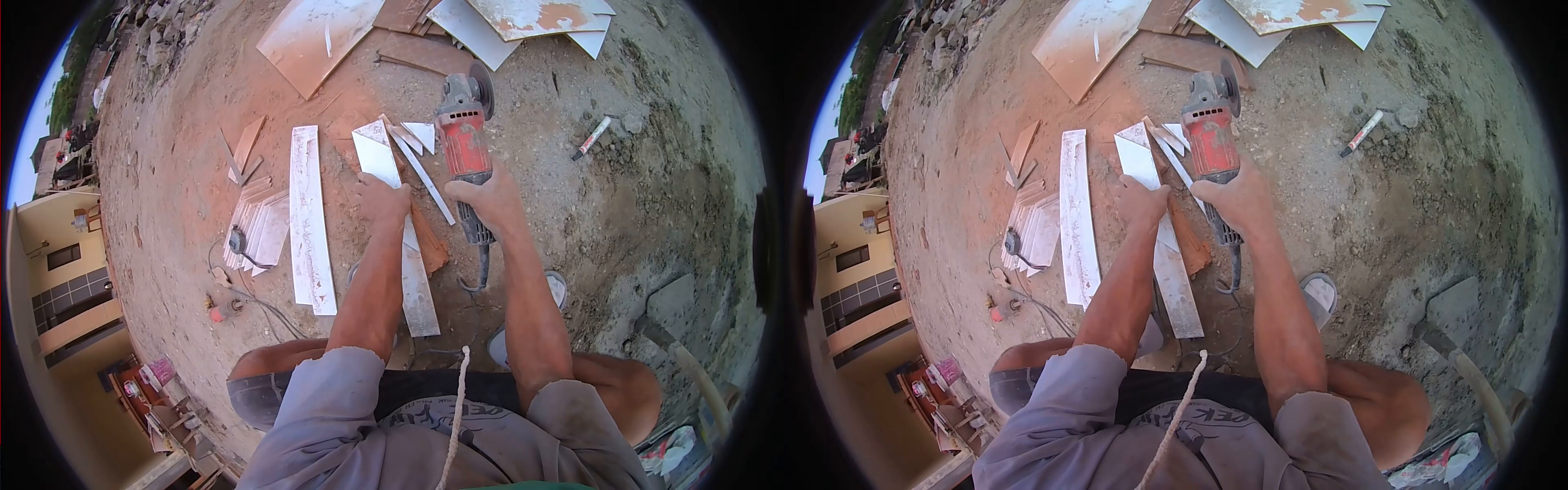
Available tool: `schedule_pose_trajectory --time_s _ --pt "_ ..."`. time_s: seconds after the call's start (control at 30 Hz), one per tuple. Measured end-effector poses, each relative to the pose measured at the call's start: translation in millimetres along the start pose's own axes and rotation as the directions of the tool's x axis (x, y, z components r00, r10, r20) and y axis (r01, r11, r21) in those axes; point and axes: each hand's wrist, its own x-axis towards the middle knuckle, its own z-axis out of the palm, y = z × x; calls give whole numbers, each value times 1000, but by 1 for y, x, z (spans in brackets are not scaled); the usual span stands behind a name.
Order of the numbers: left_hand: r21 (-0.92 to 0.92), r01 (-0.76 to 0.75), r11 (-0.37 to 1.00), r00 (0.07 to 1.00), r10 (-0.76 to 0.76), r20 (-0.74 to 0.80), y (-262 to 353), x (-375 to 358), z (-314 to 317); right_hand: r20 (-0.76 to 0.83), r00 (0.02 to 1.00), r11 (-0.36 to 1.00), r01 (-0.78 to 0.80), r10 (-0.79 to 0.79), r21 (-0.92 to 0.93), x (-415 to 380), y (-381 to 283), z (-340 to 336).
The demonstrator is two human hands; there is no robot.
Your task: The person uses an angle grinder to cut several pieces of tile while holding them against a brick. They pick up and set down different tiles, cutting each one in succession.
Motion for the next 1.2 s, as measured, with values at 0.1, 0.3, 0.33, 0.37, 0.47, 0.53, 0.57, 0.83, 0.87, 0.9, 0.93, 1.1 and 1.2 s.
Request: schedule_pose_trajectory --time_s 0.1,0.3,0.33,0.37,0.47,0.53,0.57,0.83,0.87,0.9,0.93,1.1,1.2 --pt "-1 -6 1000 1000 6 -18 -3 2 5 -28 998 999 49 -50 -14 -2 0 1" --pt "-3 -14 1000 1000 14 -16 -2 1 4 -54 995 996 86 -88 -36 1 5 2" --pt "-1 -16 1000 1000 16 -18 -1 0 4 -57 994 995 95 -97 -29 1 5 2" --pt "-10 -23 1000 1000 23 -19 -1 0 3 -59 994 995 94 -96 -26 1 3 1" --pt "-7 -43 999 999 42 -29 -4 3 7 30 999 1000 21 -20 -22 0 -6 -5" --pt "7 -54 999 998 54 -37 -4 3 6 44 999 1000 11 -11 -10 0 -7 -5" --pt "18 -46 999 998 47 -50 -3 2 7 43 999 1000 12 -12 -5 0 -6 -5" --pt "64 -69 996 991 76 -111 -5 7 15 15 997 989 83 -81 -121 8 2 11" --pt "61 -70 996 992 76 -103 -5 7 15 14 997 990 78 -77 -117 9 2 12" --pt "58 -70 996 993 75 -95 -5 5 14 28 998 988 64 -61 -139 10 1 14" --pt "63 -68 996 993 73 -93 -4 5 13 43 998 986 50 -44 -161 11 1 15" --pt "31 -58 998 998 59 -8 3 -2 0 63 998 983 33 -22 -181 16 1 19" --pt "42 -44 998 999 45 -20 4 -4 -1 93 995 976 59 -40 -211 23 -5 19"
